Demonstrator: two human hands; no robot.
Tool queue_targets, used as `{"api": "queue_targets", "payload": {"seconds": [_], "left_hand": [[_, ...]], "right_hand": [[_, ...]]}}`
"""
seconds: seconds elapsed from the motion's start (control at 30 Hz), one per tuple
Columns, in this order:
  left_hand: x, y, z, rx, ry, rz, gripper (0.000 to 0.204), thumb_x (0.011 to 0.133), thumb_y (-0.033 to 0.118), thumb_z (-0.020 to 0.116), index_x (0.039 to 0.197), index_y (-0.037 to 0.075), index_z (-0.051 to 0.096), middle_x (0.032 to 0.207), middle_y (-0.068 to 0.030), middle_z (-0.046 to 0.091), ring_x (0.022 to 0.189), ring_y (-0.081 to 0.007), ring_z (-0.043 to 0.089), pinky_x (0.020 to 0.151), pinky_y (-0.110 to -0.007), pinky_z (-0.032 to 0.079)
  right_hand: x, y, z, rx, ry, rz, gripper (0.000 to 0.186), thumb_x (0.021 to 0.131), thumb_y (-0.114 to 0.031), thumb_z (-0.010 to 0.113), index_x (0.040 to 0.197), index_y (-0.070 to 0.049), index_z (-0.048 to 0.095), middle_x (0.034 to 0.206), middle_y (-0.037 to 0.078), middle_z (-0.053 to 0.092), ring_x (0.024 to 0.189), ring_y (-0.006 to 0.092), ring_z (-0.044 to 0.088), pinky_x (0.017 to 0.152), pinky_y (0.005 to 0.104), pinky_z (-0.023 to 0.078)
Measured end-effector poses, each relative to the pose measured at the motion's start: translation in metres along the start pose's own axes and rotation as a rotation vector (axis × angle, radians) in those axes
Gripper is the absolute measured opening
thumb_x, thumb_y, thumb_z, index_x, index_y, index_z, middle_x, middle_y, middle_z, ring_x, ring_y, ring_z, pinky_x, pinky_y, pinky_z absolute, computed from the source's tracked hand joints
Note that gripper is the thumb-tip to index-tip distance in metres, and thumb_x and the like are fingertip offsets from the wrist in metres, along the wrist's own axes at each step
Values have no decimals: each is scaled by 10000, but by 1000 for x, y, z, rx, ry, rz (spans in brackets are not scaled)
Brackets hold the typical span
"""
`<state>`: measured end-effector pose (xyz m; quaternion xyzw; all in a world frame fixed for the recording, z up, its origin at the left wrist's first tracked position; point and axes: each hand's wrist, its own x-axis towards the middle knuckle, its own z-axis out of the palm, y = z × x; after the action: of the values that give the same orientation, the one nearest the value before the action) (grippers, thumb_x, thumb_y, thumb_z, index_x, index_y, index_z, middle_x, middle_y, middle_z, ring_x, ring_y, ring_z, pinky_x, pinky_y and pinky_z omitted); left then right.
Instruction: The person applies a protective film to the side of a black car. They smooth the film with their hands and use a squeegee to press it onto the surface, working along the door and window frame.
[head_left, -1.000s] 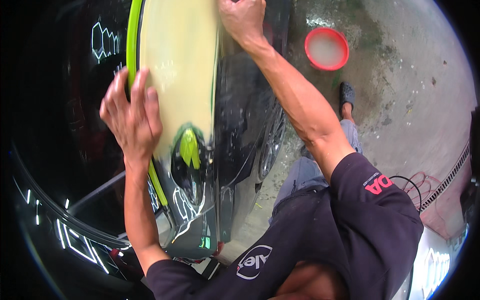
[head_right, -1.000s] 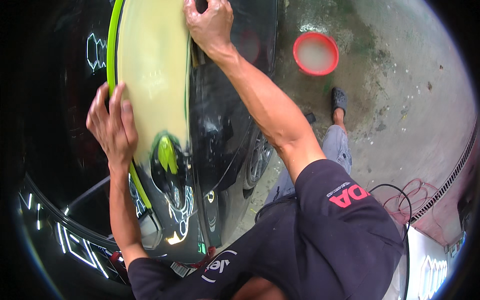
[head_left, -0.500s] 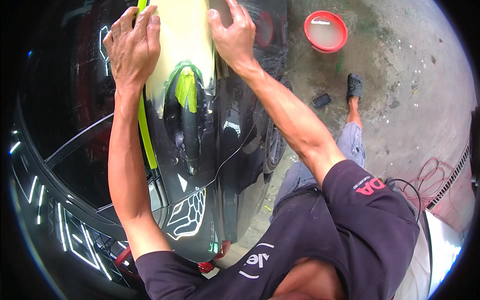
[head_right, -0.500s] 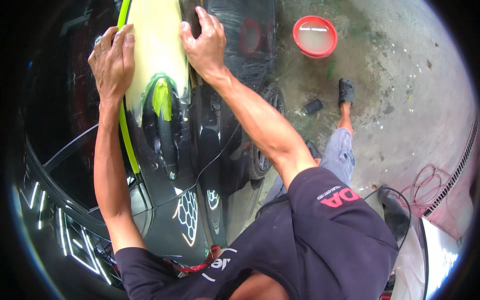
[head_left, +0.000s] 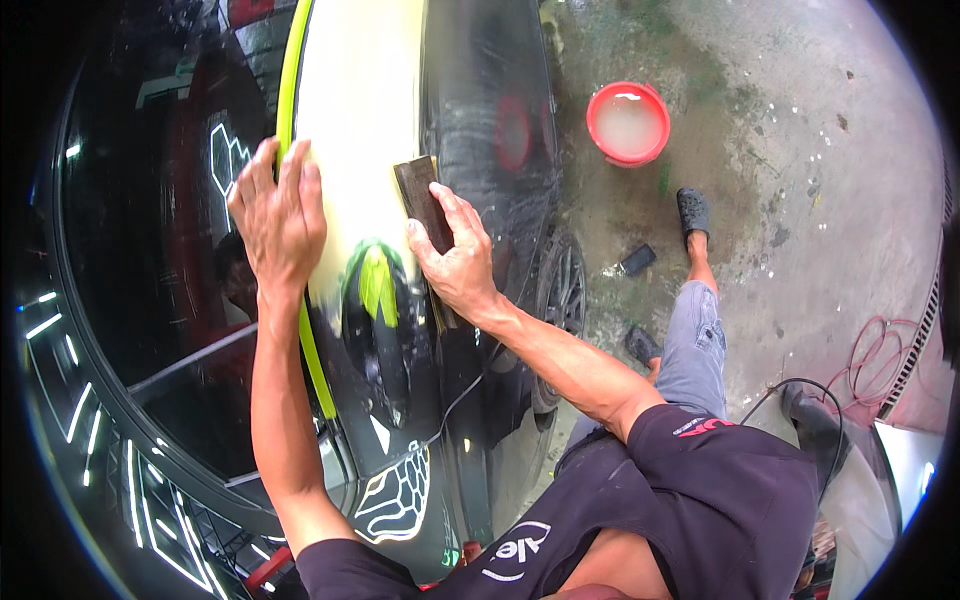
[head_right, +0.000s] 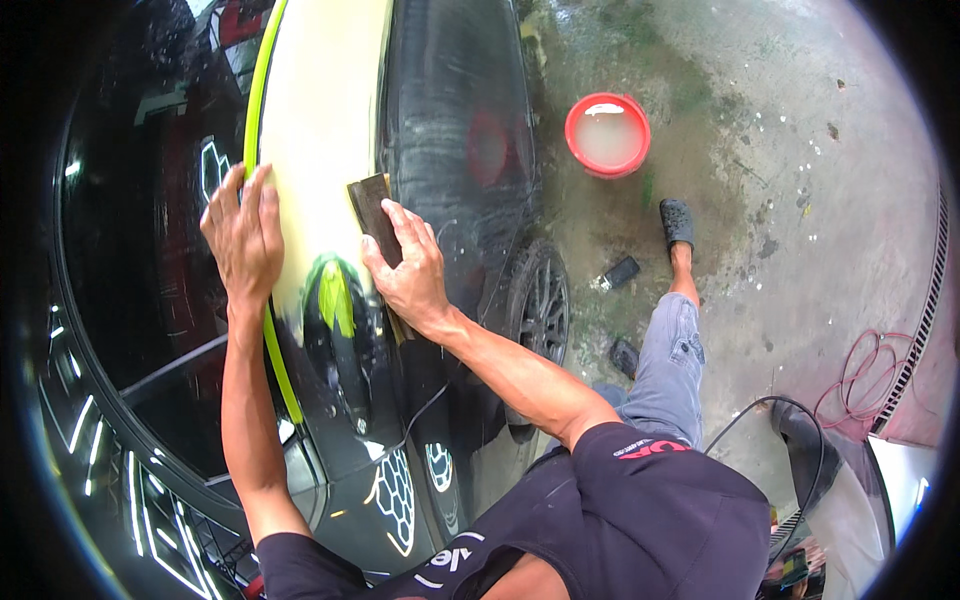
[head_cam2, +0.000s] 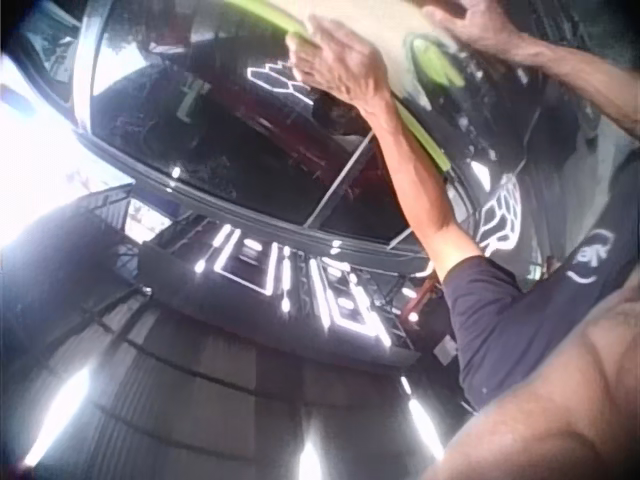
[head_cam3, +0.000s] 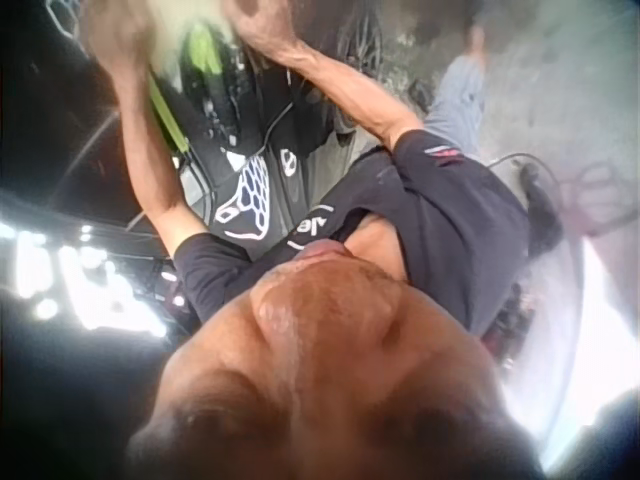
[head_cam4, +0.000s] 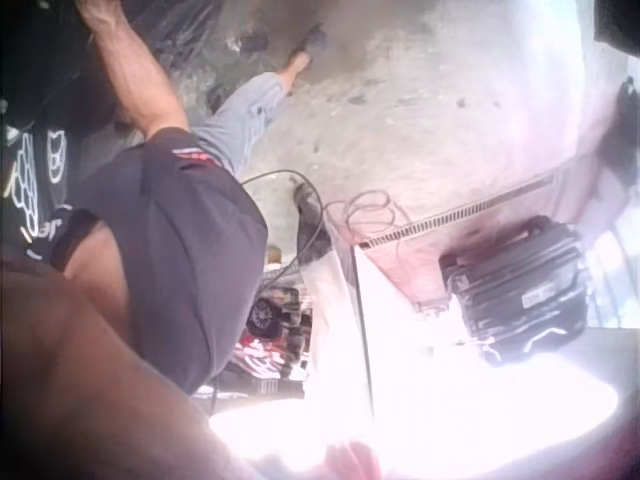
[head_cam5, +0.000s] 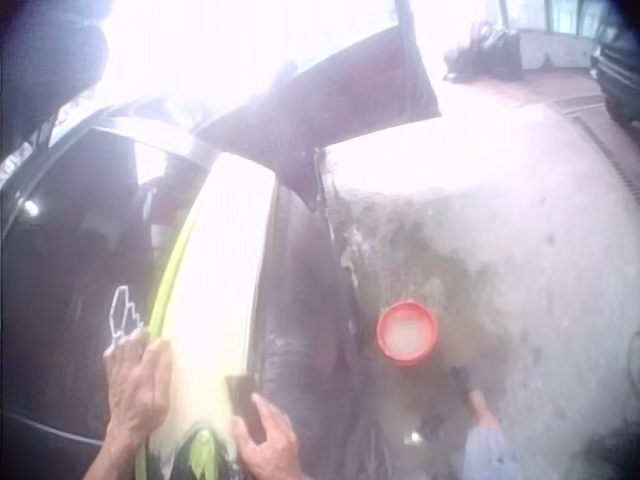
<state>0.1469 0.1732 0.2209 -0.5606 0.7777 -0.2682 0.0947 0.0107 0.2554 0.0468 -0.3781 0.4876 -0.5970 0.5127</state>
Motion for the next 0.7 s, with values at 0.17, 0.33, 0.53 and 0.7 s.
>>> {"api": "queue_targets", "payload": {"seconds": [0.17,0.33,0.53,0.7], "left_hand": [[9,5,-11,14,-123,-34,397,1073,271,474,1393,111,646,1468,-166,545,1397,-302,464,1153,-464,287],[10,6,-15,-25,-209,-76,432,1014,265,555,1412,122,639,1515,-197,513,1402,-340,470,1151,-492,280],[4,3,-18,-63,-321,-101,474,998,230,556,1455,109,597,1534,-228,480,1409,-364,456,1156,-512,263],[2,0,-20,-50,-352,-90,479,982,252,565,1445,131,590,1511,-234,477,1342,-383,477,1116,-527,290]], "right_hand": [[144,10,27,14,114,-49,551,928,-230,746,1359,83,605,1284,279,674,1182,400,662,1051,448,512],[286,25,45,55,156,-47,563,919,-250,760,1340,94,616,1315,287,675,1218,391,673,1062,425,523],[454,47,69,11,220,-109,521,890,-245,750,1285,81,654,1201,301,716,1118,418,715,990,436,560],[576,57,77,-35,200,-59,545,863,-349,754,1241,39,693,1084,277,757,1019,401,755,917,446,581]]}}
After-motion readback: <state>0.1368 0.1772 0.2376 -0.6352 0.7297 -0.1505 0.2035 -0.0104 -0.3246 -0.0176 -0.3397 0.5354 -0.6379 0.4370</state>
